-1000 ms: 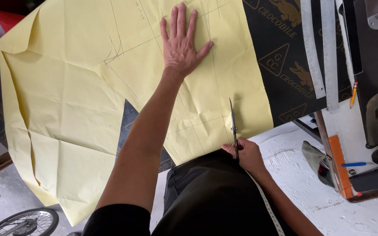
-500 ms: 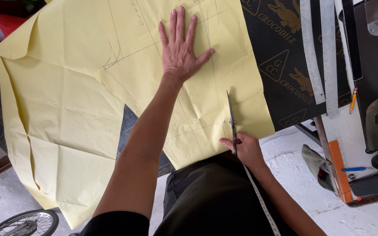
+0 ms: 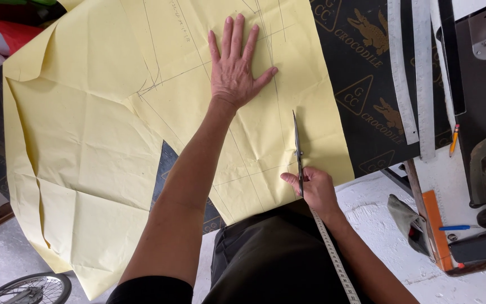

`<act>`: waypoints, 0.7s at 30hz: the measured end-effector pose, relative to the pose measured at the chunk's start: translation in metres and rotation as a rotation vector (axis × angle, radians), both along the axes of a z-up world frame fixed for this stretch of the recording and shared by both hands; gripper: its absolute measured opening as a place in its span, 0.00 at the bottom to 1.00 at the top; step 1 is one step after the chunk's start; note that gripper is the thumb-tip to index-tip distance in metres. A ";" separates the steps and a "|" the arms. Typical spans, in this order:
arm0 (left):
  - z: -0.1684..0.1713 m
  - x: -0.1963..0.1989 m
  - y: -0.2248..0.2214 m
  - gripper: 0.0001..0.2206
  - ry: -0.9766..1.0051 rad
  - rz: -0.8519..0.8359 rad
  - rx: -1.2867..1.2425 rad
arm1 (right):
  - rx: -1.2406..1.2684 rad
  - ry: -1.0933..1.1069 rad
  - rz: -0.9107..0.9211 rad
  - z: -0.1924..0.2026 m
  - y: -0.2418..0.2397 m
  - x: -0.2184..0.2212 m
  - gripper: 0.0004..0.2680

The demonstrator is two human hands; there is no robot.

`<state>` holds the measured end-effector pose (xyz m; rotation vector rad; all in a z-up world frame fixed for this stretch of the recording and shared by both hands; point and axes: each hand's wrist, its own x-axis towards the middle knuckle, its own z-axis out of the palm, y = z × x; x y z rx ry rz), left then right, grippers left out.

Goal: Cutting a paper pattern for a garment using scissors on a workbench

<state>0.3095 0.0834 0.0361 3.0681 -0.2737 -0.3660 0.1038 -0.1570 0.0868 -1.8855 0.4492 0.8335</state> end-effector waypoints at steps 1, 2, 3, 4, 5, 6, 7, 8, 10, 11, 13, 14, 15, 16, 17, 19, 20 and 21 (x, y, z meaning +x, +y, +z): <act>0.001 0.000 0.000 0.43 -0.009 -0.010 0.023 | 0.009 -0.010 -0.009 0.001 0.001 0.001 0.20; 0.001 0.000 0.000 0.42 -0.016 -0.020 0.045 | 0.016 -0.018 -0.018 0.003 0.001 0.002 0.20; 0.004 0.000 0.000 0.42 -0.016 -0.020 0.045 | 0.016 -0.019 -0.017 0.006 0.002 0.004 0.20; 0.006 0.001 0.000 0.42 -0.004 -0.016 0.021 | 0.049 -0.008 -0.067 0.009 0.003 0.005 0.20; 0.009 0.001 -0.001 0.42 0.008 -0.013 -0.004 | 0.081 0.003 -0.118 0.012 0.004 0.006 0.20; 0.009 0.002 -0.001 0.42 0.007 -0.013 -0.004 | 0.081 0.002 -0.118 0.013 0.005 0.008 0.20; 0.010 0.002 -0.001 0.42 0.026 -0.012 0.010 | 0.067 0.013 -0.114 0.014 0.006 0.010 0.20; 0.010 0.003 -0.001 0.42 0.043 -0.012 0.024 | 0.053 0.023 -0.111 0.014 0.007 0.012 0.20; 0.009 0.003 -0.001 0.42 0.033 -0.011 0.016 | 0.000 0.005 -0.059 0.005 0.006 0.018 0.20; 0.009 0.002 -0.001 0.42 0.026 -0.010 0.008 | -0.053 -0.010 -0.006 0.001 0.006 0.020 0.20; 0.012 0.002 -0.001 0.42 0.037 -0.006 0.000 | -0.082 -0.003 0.007 -0.001 0.008 0.026 0.21; 0.014 0.003 -0.002 0.41 0.048 -0.007 -0.010 | -0.114 0.006 0.015 -0.002 0.009 0.029 0.21; 0.012 0.003 -0.001 0.41 0.046 -0.006 -0.010 | -0.114 0.004 0.015 0.000 0.011 0.031 0.21; 0.010 0.002 -0.001 0.40 0.036 -0.006 -0.016 | -0.098 0.020 -0.007 0.003 0.012 0.032 0.21; 0.008 0.002 -0.001 0.39 0.027 -0.006 -0.022 | -0.083 0.036 -0.029 0.006 0.013 0.034 0.21; 0.010 0.003 -0.001 0.40 0.038 -0.004 -0.023 | -0.041 0.027 -0.071 0.009 0.015 0.035 0.21; 0.011 0.003 -0.001 0.40 0.052 -0.002 -0.022 | 0.003 0.019 -0.113 0.011 0.016 0.036 0.20; 0.012 0.003 -0.001 0.40 0.050 -0.001 -0.024 | 0.002 0.017 -0.112 0.011 0.017 0.038 0.20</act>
